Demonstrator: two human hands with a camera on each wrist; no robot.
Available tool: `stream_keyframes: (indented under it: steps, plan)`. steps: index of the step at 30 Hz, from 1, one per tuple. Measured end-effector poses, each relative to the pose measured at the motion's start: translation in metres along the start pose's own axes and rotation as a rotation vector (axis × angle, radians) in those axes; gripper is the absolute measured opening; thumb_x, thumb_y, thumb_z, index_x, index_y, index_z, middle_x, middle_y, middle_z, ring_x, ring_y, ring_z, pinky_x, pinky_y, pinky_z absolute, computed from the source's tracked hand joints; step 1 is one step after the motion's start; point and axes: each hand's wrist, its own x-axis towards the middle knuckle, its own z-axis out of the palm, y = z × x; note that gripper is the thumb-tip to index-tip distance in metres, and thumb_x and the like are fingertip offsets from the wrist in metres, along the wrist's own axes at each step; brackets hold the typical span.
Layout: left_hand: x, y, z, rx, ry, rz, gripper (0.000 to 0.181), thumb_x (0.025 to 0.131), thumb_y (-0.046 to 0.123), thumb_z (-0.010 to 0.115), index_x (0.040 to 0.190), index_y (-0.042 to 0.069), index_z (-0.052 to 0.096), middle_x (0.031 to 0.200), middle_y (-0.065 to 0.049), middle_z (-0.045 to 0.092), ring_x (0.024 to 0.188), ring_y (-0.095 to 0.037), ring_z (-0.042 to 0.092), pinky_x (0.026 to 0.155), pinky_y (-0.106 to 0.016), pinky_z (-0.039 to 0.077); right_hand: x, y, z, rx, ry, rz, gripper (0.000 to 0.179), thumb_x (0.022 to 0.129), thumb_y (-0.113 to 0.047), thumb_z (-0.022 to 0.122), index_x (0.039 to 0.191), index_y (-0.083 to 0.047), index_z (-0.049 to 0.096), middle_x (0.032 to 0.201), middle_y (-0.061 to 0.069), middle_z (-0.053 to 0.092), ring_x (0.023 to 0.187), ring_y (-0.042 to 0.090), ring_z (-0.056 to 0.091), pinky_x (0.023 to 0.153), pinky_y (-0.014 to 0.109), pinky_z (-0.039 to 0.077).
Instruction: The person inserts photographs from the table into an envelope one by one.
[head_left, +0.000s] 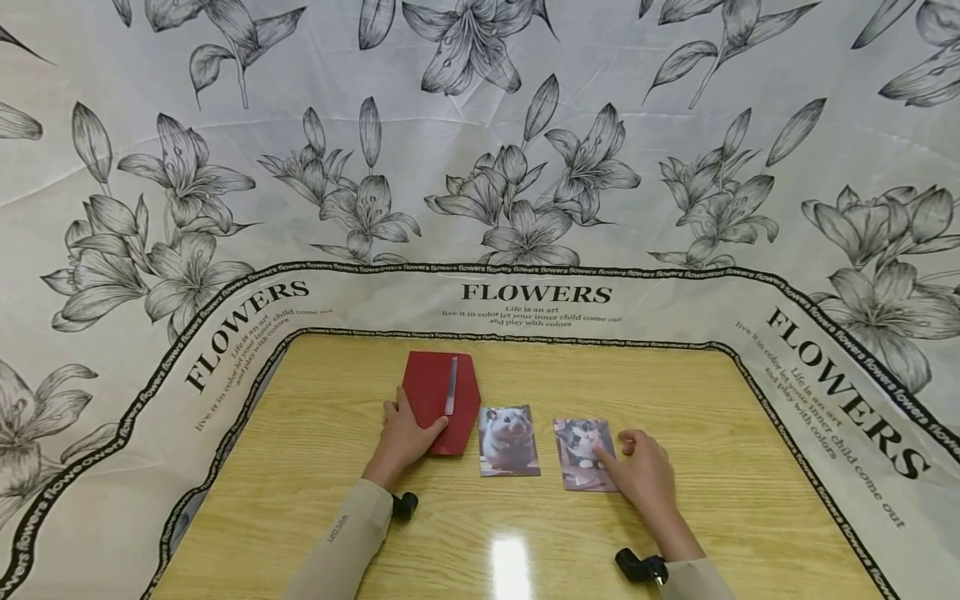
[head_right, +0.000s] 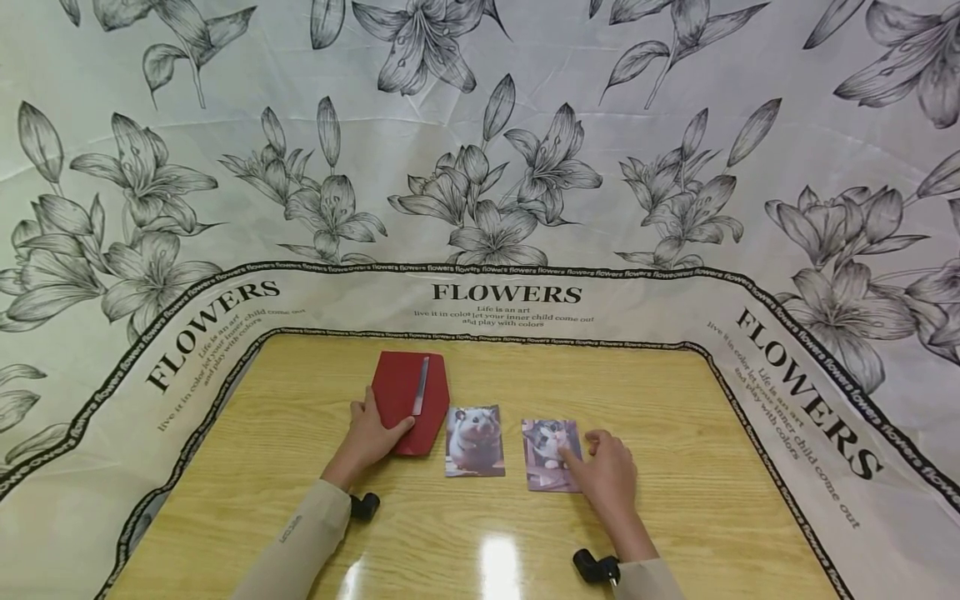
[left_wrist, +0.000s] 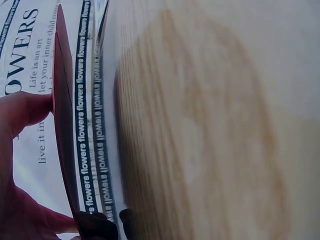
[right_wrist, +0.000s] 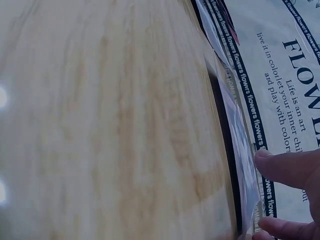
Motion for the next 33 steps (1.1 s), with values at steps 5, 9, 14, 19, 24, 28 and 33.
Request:
stream_keyframes:
  steps: [5, 9, 14, 19, 24, 28, 33]
  plan:
    - [0.0, -0.001, 0.001, 0.007, -0.001, -0.004, 0.114, 0.096, 0.047, 0.078, 0.17, -0.005, 0.008, 0.151, -0.036, 0.032, 0.116, -0.05, 0.058, 0.101, -0.063, 0.049, -0.006, 0.002, -0.002, -0.042, -0.021, 0.006, 0.066, 0.091, -0.043, 0.084, 0.127, 0.009, 0.064, 0.106, 0.022, 0.063, 0.101, 0.04, 0.058, 0.084, 0.054, 0.044]
    - [0.0, -0.002, 0.001, 0.005, 0.0, -0.01, 0.114, 0.097, 0.047, 0.077, 0.17, -0.005, 0.008, 0.152, -0.036, 0.032, 0.118, -0.05, 0.057, 0.102, -0.062, 0.049, -0.01, 0.001, -0.002, -0.064, -0.041, 0.015, 0.069, 0.09, -0.046, 0.085, 0.125, 0.01, 0.064, 0.112, 0.025, 0.062, 0.104, 0.043, 0.058, 0.085, 0.057, 0.045]
    - [0.001, -0.003, 0.002, 0.003, 0.002, -0.011, 0.114, 0.097, 0.047, 0.078, 0.17, -0.005, 0.008, 0.153, -0.037, 0.031, 0.119, -0.052, 0.057, 0.102, -0.063, 0.049, -0.012, -0.003, 0.0, -0.085, -0.056, 0.028, 0.072, 0.088, -0.051, 0.086, 0.123, 0.008, 0.065, 0.12, 0.03, 0.06, 0.113, 0.05, 0.056, 0.092, 0.063, 0.044]
    - [0.001, -0.003, 0.003, 0.005, -0.002, -0.01, 0.114, 0.097, 0.047, 0.077, 0.17, -0.005, 0.007, 0.155, -0.037, 0.03, 0.123, -0.052, 0.056, 0.103, -0.064, 0.048, -0.013, -0.004, 0.001, -0.104, -0.059, 0.035, 0.071, 0.087, -0.052, 0.086, 0.121, 0.007, 0.065, 0.119, 0.029, 0.06, 0.113, 0.05, 0.055, 0.093, 0.065, 0.042]
    - [0.001, -0.003, 0.003, 0.008, -0.003, -0.01, 0.114, 0.097, 0.047, 0.077, 0.17, -0.005, 0.007, 0.155, -0.038, 0.03, 0.123, -0.053, 0.056, 0.103, -0.064, 0.048, -0.013, -0.004, 0.002, -0.104, -0.064, 0.032, 0.069, 0.088, -0.05, 0.086, 0.12, 0.007, 0.065, 0.116, 0.027, 0.059, 0.112, 0.049, 0.054, 0.094, 0.065, 0.041]
    - [0.0, -0.003, 0.002, 0.007, -0.004, -0.007, 0.114, 0.097, 0.047, 0.077, 0.17, -0.005, 0.007, 0.155, -0.038, 0.03, 0.12, -0.053, 0.057, 0.101, -0.064, 0.05, -0.013, -0.003, 0.003, -0.09, -0.068, 0.035, 0.066, 0.088, -0.048, 0.087, 0.118, 0.006, 0.063, 0.116, 0.027, 0.058, 0.111, 0.049, 0.054, 0.095, 0.064, 0.041]
    - [0.001, -0.003, 0.004, 0.007, -0.001, -0.005, 0.113, 0.097, 0.047, 0.077, 0.17, -0.005, 0.008, 0.154, -0.037, 0.031, 0.118, -0.051, 0.058, 0.1, -0.063, 0.05, -0.012, -0.003, 0.003, -0.086, -0.065, 0.033, 0.065, 0.087, -0.045, 0.088, 0.118, 0.006, 0.062, 0.108, 0.023, 0.064, 0.102, 0.044, 0.06, 0.09, 0.062, 0.043]
